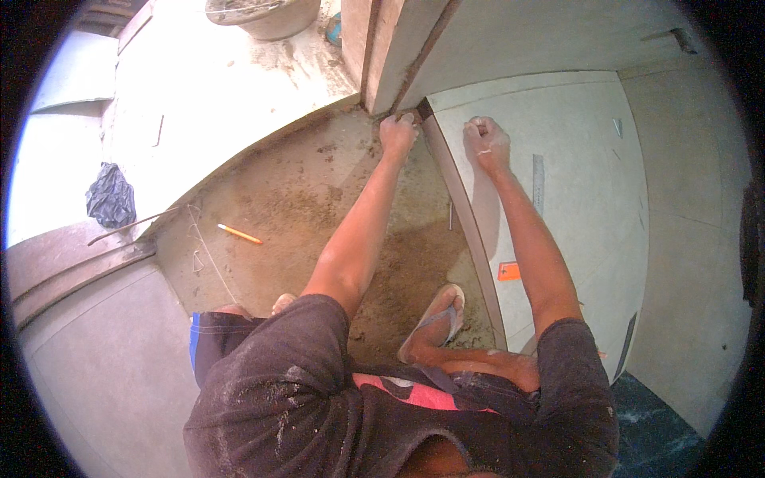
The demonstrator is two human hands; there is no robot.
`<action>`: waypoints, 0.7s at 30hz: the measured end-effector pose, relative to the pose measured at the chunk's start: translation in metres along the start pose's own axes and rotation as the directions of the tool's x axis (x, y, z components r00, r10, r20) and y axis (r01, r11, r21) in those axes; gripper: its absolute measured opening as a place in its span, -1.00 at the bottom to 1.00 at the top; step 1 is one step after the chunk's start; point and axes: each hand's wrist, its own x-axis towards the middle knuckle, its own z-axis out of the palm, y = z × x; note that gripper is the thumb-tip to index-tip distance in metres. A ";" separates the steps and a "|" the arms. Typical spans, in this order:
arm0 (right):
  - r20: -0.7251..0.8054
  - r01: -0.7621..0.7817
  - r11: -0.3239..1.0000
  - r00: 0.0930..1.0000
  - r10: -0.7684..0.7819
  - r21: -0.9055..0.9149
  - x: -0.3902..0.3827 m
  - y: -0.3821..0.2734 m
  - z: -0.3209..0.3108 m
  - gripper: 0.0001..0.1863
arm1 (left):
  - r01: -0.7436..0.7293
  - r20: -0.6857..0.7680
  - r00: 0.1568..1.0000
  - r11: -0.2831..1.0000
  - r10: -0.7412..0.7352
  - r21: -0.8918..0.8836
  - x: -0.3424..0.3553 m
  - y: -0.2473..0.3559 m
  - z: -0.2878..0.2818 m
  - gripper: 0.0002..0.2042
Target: The person uses a pencil and straightedge to mark lines on a floor surface, applies mortar with a trowel, and carefully positions tiles against a threshold.
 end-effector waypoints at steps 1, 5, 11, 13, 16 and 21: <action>-0.002 0.018 1.000 1.000 -0.018 0.008 0.000 0.001 0.000 -0.75 | -0.006 -0.006 1.000 1.000 0.006 -0.025 -0.003 0.003 -0.001 -0.74; 0.005 0.034 0.999 0.999 -0.034 -0.005 0.002 0.002 0.000 -0.73 | -0.084 -0.032 0.996 0.990 0.088 0.113 -0.001 0.001 -0.010 -0.73; 0.017 0.080 0.997 0.997 -0.080 -0.012 0.003 0.000 0.003 -0.73 | -0.143 -0.116 0.980 0.977 0.162 0.158 0.006 -0.013 -0.010 -0.64; -0.008 0.154 0.987 0.988 -0.155 -0.042 0.005 0.006 0.005 -0.72 | -0.143 -0.112 0.980 0.975 0.164 0.172 0.006 -0.010 -0.006 -0.65; -0.008 0.091 0.994 0.996 -0.092 -0.063 0.004 0.017 0.004 -0.71 | -0.161 -0.080 0.978 0.947 0.190 0.277 -0.010 0.005 0.002 -0.65; 0.018 0.000 1.000 1.000 0.000 -0.012 0.002 0.004 0.005 -0.72 | -0.181 -0.055 0.977 0.937 0.206 0.300 -0.021 0.020 -0.002 -0.64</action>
